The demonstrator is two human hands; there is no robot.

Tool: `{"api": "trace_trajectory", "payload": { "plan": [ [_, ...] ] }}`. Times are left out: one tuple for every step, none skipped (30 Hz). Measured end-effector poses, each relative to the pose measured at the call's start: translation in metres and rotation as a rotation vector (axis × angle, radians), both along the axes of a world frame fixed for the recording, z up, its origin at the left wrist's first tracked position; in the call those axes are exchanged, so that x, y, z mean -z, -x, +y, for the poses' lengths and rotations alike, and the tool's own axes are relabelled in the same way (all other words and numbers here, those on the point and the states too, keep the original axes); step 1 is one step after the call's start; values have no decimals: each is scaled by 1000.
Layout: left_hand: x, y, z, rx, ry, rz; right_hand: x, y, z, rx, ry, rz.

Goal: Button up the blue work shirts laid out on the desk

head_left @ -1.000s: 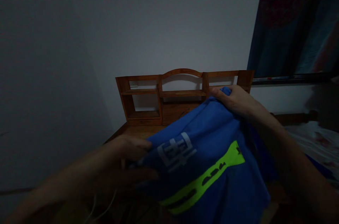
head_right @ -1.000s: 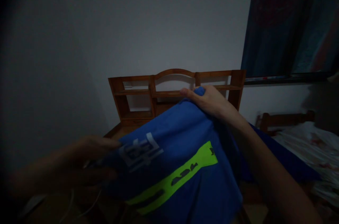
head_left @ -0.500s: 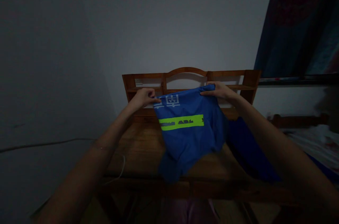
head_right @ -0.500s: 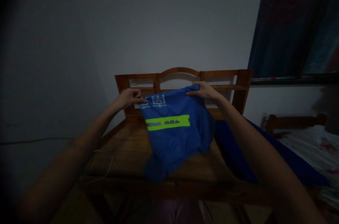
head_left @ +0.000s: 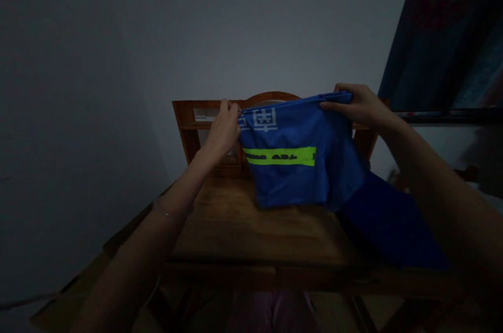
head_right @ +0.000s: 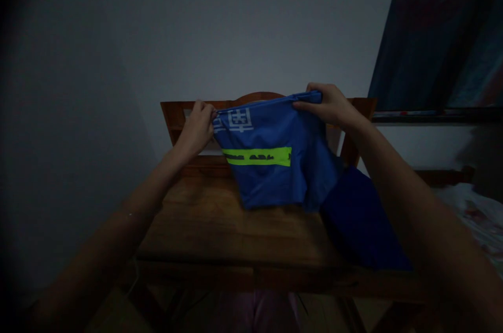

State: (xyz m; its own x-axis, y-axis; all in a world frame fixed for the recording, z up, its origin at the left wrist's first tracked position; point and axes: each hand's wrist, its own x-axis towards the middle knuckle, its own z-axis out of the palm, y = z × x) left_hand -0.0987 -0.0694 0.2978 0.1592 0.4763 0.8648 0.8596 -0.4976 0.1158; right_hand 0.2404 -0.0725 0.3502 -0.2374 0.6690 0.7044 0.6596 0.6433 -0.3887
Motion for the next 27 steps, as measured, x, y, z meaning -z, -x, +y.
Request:
{"api": "trace_trajectory", "payload": {
  "plan": [
    [-1, -2, 4, 3, 56, -15, 0, -3, 2, -12, 64, -40],
    [-2, -4, 8, 7, 150, -23, 1, -6, 4, -29, 133, -91],
    [-2, -6, 12, 17, 258, -34, 3, -8, 7, -48, 204, -150],
    [-2, -9, 17, 36, 360, -54, 6, -9, 10, -62, 262, -200],
    [-1, -11, 21, 60, 429, -88, 9, -10, 13, -67, 301, -233],
    [0, -14, 25, 89, 453, -131, 11, -10, 16, -59, 321, -245],
    [0, -17, 27, 117, 427, -179, 13, -10, 19, -41, 323, -239],
    [-2, -20, 29, 140, 366, -220, 14, -10, 20, -17, 306, -217],
    [-5, -23, 29, 159, 285, -248, 14, -10, 19, 11, 265, -179],
    [-10, -26, 27, 174, 203, -259, 13, -11, 17, 40, 206, -140],
    [-15, -28, 22, 186, 122, -258, 12, -12, 14, 65, 139, -111],
    [-20, -30, 16, 195, 53, -250, 11, -13, 8, 85, 67, -89],
    [-23, -31, 7, 204, -2, -235, 11, -16, 2, 102, -2, -76],
    [-23, -31, -4, 213, -38, -214, 13, -18, -6, 116, -59, -70],
    [-18, -31, -16, 223, -57, -190, 19, -21, -15, 119, -99, -72],
    [-8, -30, -30, 234, -56, -162, 29, -24, -23, 111, -124, -73],
    [9, -28, -45, 245, -32, -133, 43, -27, -33, 98, -135, -79],
    [32, -27, -60, 254, 12, -107, 63, -30, -42, 72, -131, -92],
    [60, -25, -77, 265, 85, -84, 88, -33, -52, 42, -117, -107],
    [91, -24, -93, 273, 183, -67, 119, -36, -63, 32, -76, -153],
    [122, -23, -110, 272, 291, -68, 154, -40, -75, 16, -60, -173],
    [153, -23, -126, 284, 443, -46, 192, -44, -87, -9, -7, -202],
    [181, -23, -142, 281, 584, -27, 233, -49, -99, -32, 39, -225],
    [204, -23, -157, 300, 650, 4, 274, -55, -112, -48, 45, -242],
    [222, -23, -171, 315, 685, 21, 313, -62, -123, -56, 50, -274],
    [235, -23, -183, 329, 716, 33, 348, -70, -133, -58, 48, -310],
    [244, -23, -194, 342, 737, 37, 378, -78, -142, -67, 63, -361]
  ]
}}
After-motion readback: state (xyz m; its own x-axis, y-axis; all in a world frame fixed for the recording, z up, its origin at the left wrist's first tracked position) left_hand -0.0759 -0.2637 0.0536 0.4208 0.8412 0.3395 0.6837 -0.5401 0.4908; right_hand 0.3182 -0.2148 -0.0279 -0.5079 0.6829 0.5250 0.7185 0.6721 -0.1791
